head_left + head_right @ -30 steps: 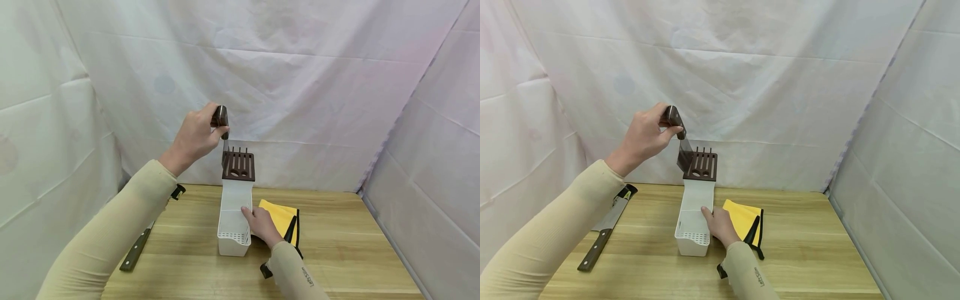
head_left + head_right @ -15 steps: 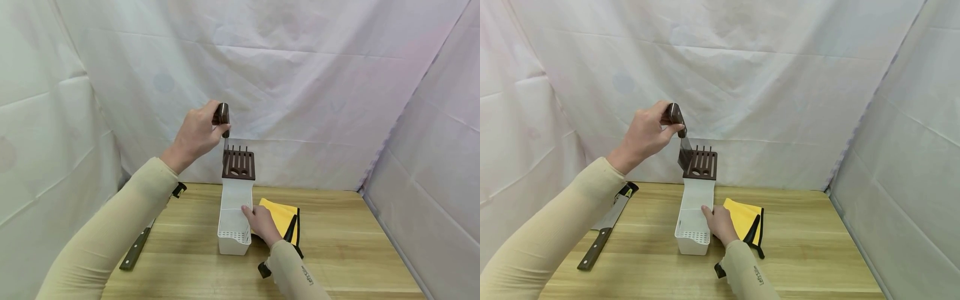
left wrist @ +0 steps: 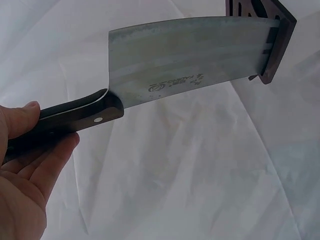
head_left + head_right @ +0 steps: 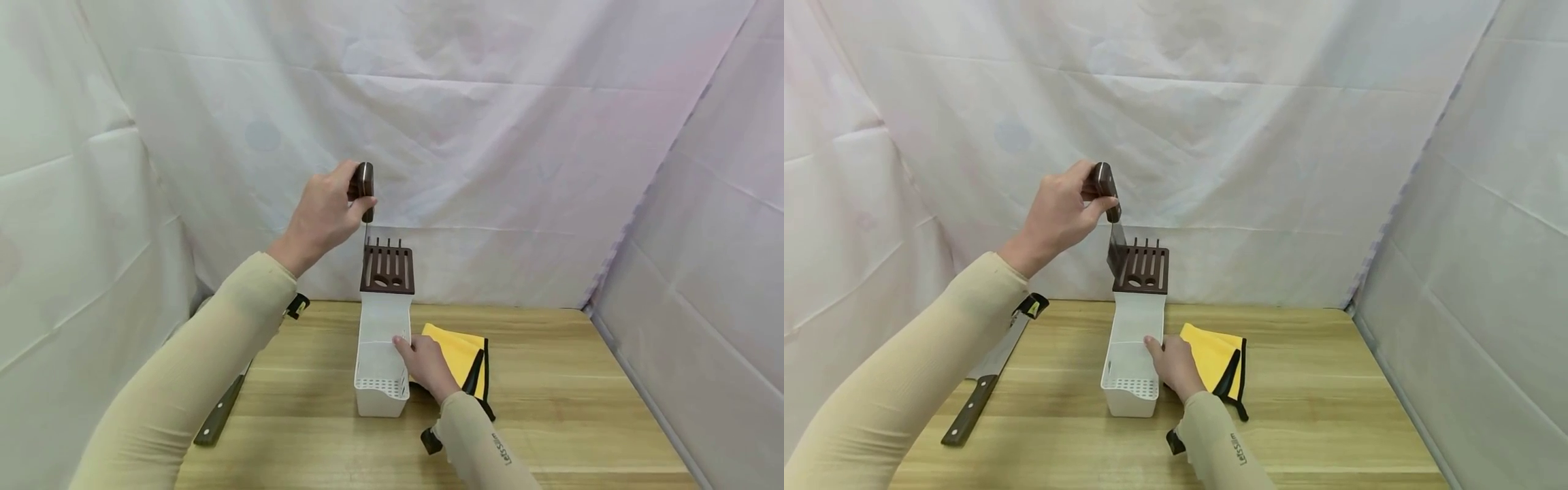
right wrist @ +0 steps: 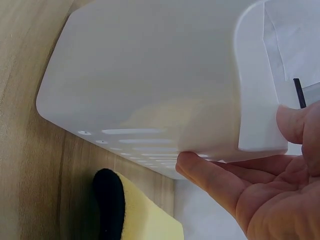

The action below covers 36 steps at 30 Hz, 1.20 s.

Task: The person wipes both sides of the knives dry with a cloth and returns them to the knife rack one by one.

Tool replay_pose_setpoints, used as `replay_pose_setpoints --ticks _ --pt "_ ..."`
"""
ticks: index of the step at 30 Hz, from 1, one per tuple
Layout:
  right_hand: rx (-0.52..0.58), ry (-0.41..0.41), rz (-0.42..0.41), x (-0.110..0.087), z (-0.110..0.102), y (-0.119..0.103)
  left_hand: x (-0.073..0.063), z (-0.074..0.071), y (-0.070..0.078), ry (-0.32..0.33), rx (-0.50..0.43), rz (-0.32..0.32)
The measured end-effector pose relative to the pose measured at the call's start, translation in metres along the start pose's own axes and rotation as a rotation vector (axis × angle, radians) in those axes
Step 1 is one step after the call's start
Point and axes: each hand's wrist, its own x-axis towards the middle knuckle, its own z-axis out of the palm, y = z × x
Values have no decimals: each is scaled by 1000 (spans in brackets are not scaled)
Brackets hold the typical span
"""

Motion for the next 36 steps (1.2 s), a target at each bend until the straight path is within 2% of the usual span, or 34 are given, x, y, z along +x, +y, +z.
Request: replay_pose_setpoints --ticks 8,36 --pt "3 3 6 -2 3 1 4 6 -3 -7 10 -25" --pt "3 12 -20 -6 6 -1 5 18 -19 -59 13 -88"
